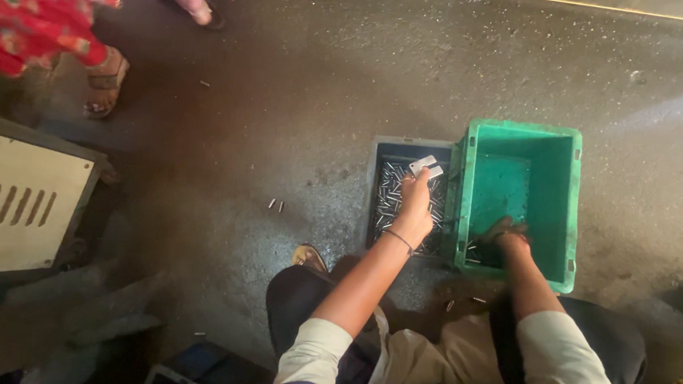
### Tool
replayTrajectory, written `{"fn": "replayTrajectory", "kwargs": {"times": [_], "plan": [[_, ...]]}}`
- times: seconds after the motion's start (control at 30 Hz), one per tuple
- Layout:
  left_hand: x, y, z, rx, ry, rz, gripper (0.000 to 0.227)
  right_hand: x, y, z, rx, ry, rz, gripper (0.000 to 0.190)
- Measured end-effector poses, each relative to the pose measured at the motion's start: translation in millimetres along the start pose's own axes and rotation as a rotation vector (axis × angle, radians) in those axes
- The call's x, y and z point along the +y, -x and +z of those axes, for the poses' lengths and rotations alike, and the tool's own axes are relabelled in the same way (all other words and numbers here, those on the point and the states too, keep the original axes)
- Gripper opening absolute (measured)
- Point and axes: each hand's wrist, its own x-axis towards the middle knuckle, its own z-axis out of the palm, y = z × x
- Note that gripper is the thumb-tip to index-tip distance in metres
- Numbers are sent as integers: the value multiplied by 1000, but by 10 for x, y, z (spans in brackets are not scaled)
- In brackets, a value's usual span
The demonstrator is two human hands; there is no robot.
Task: The person sits on the floor and repeatedly picks small metal pieces from a green crate, transfers them to the left hand, and places them into a gray tray. The process continues with consistent hand movements between the two containers.
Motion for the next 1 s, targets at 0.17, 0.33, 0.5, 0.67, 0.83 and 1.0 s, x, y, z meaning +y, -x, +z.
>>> {"fn": "replayTrajectory", "kwargs": {"times": [0.17, 0.33, 0.5, 0.67, 0.83, 1.0], "plan": [[20, 71, 129, -92, 42, 22, 22, 8, -71, -9, -104, 24, -34, 59], [25, 101, 139, -102, 27, 25, 25, 0, 71, -103, -46, 18, 77, 59], [56, 75, 86, -27, -5, 27, 25, -243, 320, -252, -120, 32, 15, 59], [-8, 112, 145, -83, 7, 55, 25, -512, 444, -245, -291, 154, -104, 59], [19, 114, 155, -62, 31, -29, 22, -690, 451, -294, -53, -260, 250, 76], [-23, 47, 121, -60, -2, 48, 22, -682, 463, -355, -56, -285, 69, 82]]}}
